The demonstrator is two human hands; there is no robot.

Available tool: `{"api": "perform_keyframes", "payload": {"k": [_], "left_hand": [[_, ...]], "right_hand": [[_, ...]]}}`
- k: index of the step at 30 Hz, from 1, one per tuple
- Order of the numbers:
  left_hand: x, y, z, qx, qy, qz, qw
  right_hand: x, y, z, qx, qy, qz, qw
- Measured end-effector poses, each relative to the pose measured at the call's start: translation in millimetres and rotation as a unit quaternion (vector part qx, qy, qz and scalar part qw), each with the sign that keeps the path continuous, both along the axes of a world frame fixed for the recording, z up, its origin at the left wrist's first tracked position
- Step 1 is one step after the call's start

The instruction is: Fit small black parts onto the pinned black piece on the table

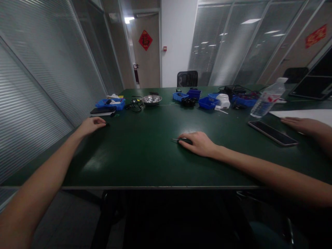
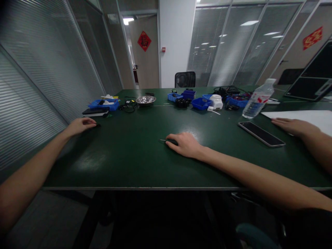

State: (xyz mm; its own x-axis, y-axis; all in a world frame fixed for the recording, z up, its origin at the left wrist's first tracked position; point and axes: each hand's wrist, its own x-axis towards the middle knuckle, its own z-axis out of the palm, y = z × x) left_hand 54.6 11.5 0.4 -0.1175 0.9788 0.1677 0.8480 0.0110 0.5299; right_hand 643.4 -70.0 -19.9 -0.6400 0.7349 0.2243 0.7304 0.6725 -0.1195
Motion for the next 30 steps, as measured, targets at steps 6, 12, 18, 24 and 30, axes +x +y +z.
{"api": "perform_keyframes", "payload": {"k": [6, 12, 18, 24, 30], "left_hand": [[-2, 2, 0.4, -0.039, 0.074, 0.040, 0.996], [8, -1, -1.4, -0.006, 0.099, 0.019, 0.995], [93, -17, 5.3, 0.055, 0.018, -0.107, 0.993], [223, -67, 4.0, 0.021, -0.056, -0.319, 0.946], [295, -95, -13.0, 0.040, -0.073, -0.436, 0.896]], "right_hand": [[0, 0, -1.1, 0.003, 0.006, 0.002, 1.000], [0, 0, 0.6, 0.003, 0.002, -0.002, 1.000], [-1, -1, 1.6, 0.001, 0.008, 0.002, 1.000], [0, 0, -0.8, 0.008, 0.007, -0.002, 1.000], [-1, -1, 1.2, 0.010, 0.008, 0.001, 1.000]]}}
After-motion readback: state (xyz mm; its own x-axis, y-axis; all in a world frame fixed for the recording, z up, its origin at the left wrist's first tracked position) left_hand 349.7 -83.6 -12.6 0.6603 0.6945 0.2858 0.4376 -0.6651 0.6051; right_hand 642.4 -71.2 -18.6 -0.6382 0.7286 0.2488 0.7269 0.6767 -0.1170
